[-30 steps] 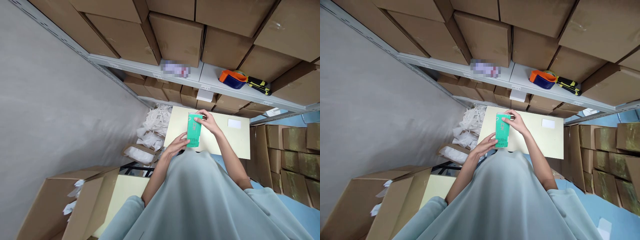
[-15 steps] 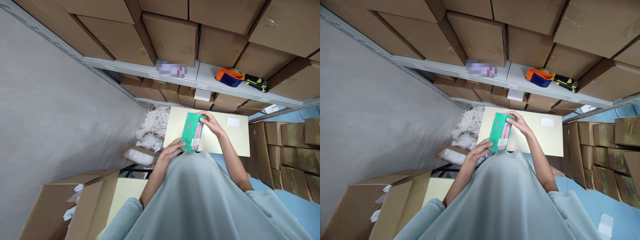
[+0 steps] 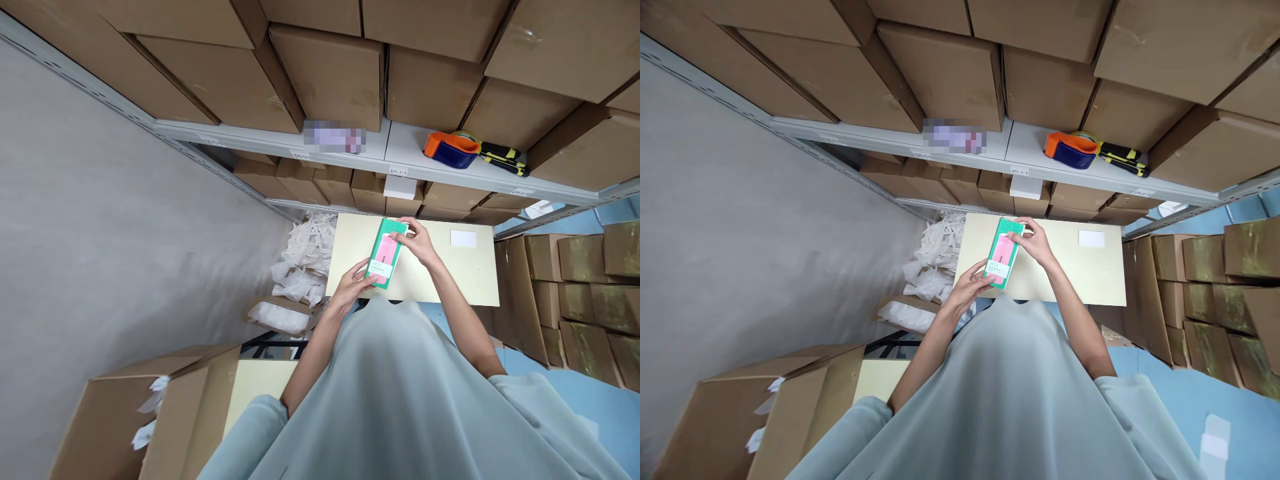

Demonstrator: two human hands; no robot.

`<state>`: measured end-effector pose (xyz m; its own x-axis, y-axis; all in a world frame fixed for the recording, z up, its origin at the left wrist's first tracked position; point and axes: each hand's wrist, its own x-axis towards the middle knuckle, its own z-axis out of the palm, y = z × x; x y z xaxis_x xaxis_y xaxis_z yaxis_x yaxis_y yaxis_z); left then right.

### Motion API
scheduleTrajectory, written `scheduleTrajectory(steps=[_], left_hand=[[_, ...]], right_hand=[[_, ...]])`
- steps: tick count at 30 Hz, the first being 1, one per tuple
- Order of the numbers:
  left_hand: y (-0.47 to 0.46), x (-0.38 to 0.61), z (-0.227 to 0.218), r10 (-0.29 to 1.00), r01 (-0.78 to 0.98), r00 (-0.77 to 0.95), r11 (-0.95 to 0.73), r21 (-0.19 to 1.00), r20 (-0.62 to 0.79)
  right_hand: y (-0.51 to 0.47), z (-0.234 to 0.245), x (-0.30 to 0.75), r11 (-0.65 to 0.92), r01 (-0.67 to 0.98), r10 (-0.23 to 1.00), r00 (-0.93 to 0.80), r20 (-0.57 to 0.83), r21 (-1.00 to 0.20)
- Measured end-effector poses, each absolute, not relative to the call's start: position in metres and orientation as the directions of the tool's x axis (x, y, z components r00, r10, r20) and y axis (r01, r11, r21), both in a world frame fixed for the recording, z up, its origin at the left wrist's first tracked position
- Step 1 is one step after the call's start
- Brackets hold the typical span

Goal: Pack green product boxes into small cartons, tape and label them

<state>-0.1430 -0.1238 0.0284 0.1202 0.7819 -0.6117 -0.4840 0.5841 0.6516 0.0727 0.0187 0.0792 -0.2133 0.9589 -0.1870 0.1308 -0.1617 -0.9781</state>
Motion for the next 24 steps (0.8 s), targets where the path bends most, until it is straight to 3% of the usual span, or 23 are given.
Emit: scheduleTrajectory(steps=[5, 12, 19, 24], left_hand=[[-0.128, -0.151, 0.024, 0.765, -0.496, 0.175, 0.612, 0.616, -0.62], [-0.131, -0.168, 0.012, 0.68, -0.549, 0.419, 0.718, 0.428, -0.602], [-0.125, -0.166, 0.011, 0.73, -0.552, 0.326, 0.663, 0.505, -0.6], [-0.119, -0.158, 0.0, 0.697, -0.591, 0.254, 0.661, 0.463, -0.671]], right_hand=[[0.015, 0.09, 0.081, -0.171, 0.111, 0.948, -0.251, -0.194, -0.979], [0.015, 0.1, 0.091, -0.257, 0.021, 0.895, -0.372, -0.246, -0.966], [0.016, 0.086, 0.092, -0.206, 0.098, 0.943, -0.245, -0.224, -0.974], [0.005, 0.092, 0.082, -0.04, 0.22, 0.981, -0.179, -0.081, -0.975]])
